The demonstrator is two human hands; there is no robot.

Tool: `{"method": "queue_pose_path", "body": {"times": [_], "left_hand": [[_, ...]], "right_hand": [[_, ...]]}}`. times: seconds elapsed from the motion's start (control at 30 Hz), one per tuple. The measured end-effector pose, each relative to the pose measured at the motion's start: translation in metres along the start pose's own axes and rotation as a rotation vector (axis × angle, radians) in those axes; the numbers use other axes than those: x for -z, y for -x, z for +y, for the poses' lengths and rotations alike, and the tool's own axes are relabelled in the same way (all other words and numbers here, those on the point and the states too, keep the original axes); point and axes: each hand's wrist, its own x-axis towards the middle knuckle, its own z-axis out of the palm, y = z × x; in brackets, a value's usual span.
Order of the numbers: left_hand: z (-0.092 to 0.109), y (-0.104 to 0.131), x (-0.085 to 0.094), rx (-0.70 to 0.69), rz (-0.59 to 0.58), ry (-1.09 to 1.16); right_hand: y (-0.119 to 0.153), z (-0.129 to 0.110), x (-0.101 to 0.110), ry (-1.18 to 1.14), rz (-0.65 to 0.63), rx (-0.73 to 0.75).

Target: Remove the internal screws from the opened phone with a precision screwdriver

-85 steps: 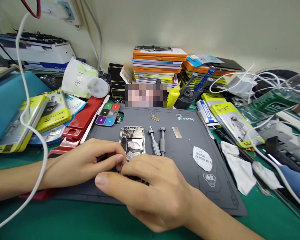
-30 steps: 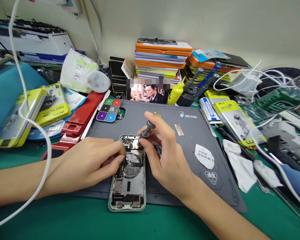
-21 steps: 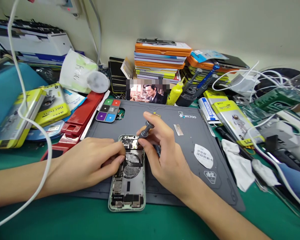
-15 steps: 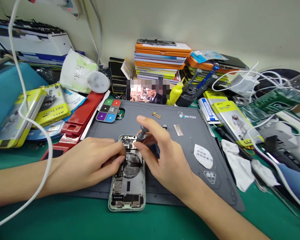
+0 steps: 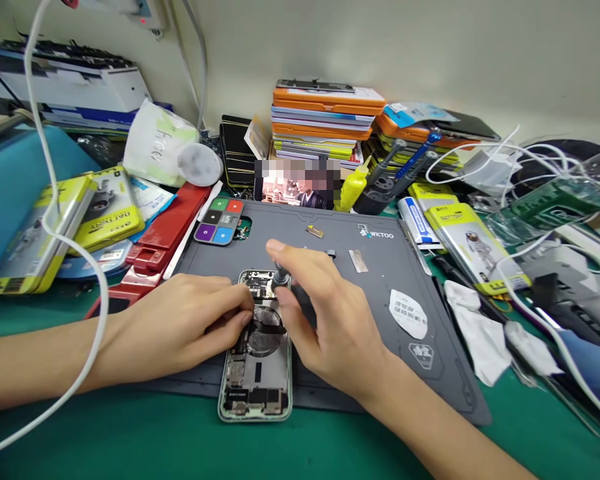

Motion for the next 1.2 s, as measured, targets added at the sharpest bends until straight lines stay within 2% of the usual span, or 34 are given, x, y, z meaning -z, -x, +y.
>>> {"method": "queue_pose_path", "body": {"times": [0.13,0.3,0.5,0.63,0.77,1.0,1.13,1.2], "left_hand": [[0.0,0.001,0.0,0.012,-0.005,-0.006],[0.0,0.0,0.001,0.011,-0.004,-0.018],[-0.001,0.0,0.001,0.051,0.004,0.039],[-0.002,0.002,0.001,0.054,0.013,0.065],[-0.003,0.003,0.001,0.016,0.016,0.103],[-0.003,0.003,0.0,0.0,0.05,0.105],[-0.003,0.004,0.0,0.046,0.058,0.119],[-0.003,0.003,0.0,0.025,0.052,0.128]], "right_hand": [[0.002,-0.001,0.0,-0.044,0.018,-0.044],[0.004,0.002,-0.005,0.023,0.04,-0.025],[-0.001,-0.004,-0.005,-0.233,0.163,-0.21],[0.0,-0.01,-0.004,-0.375,0.088,-0.271],[0.003,-0.013,-0.004,-0.416,0.015,-0.222],[0.003,-0.012,-0.003,-0.427,0.05,-0.26],[0.003,-0.011,-0.004,-0.434,0.022,-0.221],[0.003,-0.011,-0.004,-0.431,0.008,-0.21]]}}
